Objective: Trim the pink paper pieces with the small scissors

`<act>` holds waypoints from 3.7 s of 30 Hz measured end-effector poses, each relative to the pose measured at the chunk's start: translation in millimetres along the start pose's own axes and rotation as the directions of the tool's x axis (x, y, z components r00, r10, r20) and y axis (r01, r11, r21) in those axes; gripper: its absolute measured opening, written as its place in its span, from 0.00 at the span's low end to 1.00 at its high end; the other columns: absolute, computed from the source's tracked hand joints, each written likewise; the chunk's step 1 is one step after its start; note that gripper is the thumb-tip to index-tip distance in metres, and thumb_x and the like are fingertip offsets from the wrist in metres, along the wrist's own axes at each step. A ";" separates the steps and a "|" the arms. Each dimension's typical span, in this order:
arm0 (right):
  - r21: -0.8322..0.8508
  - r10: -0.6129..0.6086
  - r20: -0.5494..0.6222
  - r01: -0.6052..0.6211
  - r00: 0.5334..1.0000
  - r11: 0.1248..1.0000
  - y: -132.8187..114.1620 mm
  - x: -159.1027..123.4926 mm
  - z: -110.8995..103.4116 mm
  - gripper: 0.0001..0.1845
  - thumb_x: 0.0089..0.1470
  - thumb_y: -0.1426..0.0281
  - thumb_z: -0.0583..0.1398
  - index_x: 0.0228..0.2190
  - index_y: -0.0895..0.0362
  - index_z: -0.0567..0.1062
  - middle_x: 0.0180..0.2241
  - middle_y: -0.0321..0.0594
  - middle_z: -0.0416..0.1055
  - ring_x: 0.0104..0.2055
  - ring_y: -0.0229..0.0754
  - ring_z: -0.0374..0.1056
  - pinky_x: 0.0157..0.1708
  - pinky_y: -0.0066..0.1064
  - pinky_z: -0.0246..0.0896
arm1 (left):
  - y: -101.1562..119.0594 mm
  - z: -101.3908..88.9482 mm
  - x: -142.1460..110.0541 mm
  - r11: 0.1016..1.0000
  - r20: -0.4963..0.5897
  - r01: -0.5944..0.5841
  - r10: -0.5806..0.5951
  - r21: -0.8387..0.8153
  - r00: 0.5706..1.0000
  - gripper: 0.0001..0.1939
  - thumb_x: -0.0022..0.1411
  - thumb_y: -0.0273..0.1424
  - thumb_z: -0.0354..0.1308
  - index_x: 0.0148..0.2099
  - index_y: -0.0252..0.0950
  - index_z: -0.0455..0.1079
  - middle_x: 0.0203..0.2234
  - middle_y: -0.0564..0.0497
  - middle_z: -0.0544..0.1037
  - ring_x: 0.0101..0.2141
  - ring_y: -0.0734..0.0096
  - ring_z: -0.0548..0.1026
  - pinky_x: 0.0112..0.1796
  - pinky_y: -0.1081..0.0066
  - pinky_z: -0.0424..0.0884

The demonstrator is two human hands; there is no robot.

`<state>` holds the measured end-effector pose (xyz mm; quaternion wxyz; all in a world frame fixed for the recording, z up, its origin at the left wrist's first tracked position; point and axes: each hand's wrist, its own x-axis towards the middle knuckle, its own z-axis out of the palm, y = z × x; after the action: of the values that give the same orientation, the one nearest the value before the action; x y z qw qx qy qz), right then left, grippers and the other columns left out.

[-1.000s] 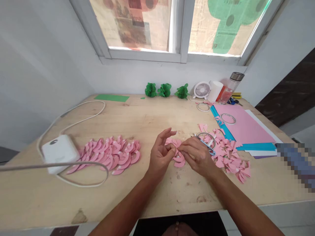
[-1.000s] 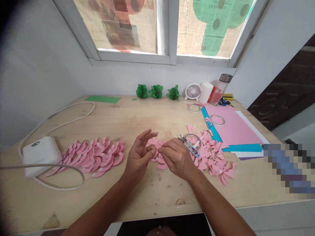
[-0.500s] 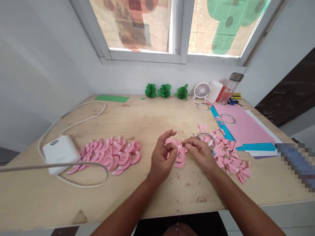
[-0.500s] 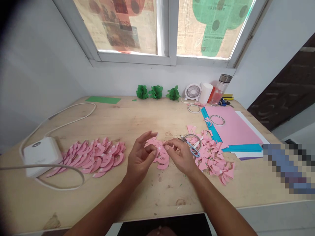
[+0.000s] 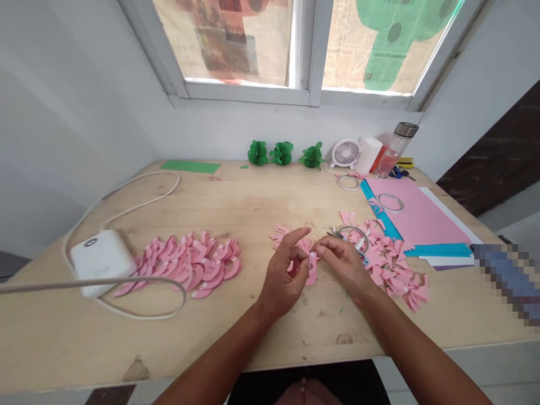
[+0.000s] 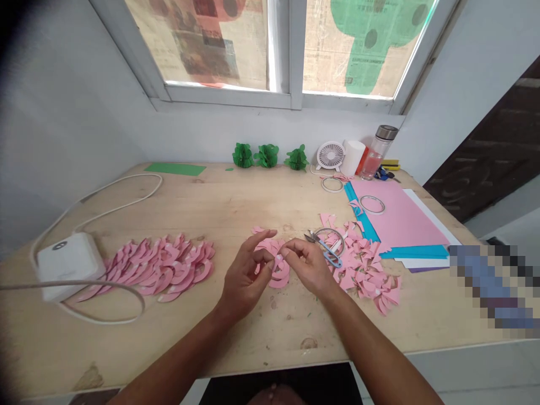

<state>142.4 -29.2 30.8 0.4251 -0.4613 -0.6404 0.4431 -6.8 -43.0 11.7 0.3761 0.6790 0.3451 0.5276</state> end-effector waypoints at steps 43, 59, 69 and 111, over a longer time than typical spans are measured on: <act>-0.146 -0.136 -0.004 0.134 0.991 0.980 7.1 -0.8 2.7 0.07 0.50 0.69 0.58 0.33 0.55 0.71 0.31 0.39 0.70 0.29 0.37 0.62 0.30 0.30 0.58 | -5.2 -1.1 0.1 1.000 -0.058 -0.002 0.001 -0.008 0.998 0.28 0.55 0.20 0.49 0.58 0.40 0.52 0.31 0.51 0.71 0.24 0.79 0.66 0.26 0.74 0.65; -0.174 -0.141 0.039 0.146 0.989 0.974 3.4 -1.7 2.8 0.04 0.51 0.70 0.57 0.30 0.56 0.72 0.27 0.37 0.68 0.27 0.36 0.60 0.29 0.29 0.57 | -5.7 -1.3 0.7 1.000 -0.066 0.015 -0.015 0.002 0.998 0.29 0.55 0.19 0.49 0.58 0.41 0.53 0.32 0.51 0.71 0.23 0.80 0.66 0.23 0.76 0.63; -0.166 -0.147 0.045 0.152 0.988 0.974 6.2 -1.7 2.2 0.05 0.51 0.69 0.57 0.30 0.55 0.72 0.26 0.37 0.68 0.27 0.37 0.61 0.29 0.29 0.58 | -6.6 -1.0 0.3 1.000 -0.058 0.007 -0.008 -0.020 0.998 0.29 0.55 0.19 0.49 0.58 0.41 0.53 0.33 0.50 0.71 0.23 0.79 0.67 0.24 0.75 0.65; 0.079 0.119 0.063 -0.123 0.991 0.989 10.5 0.9 -0.3 0.08 0.48 0.65 0.59 0.26 0.58 0.70 0.21 0.33 0.63 0.22 0.33 0.56 0.22 0.25 0.51 | -2.6 -2.2 3.1 0.985 -0.069 0.142 -0.148 -0.095 0.987 0.28 0.54 0.21 0.51 0.57 0.41 0.54 0.39 0.48 0.72 0.30 0.77 0.72 0.29 0.76 0.68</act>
<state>144.8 -26.5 20.9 0.3973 -0.4684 -0.6045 0.5072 -8.4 -38.7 11.1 0.4303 0.6141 0.3836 0.5390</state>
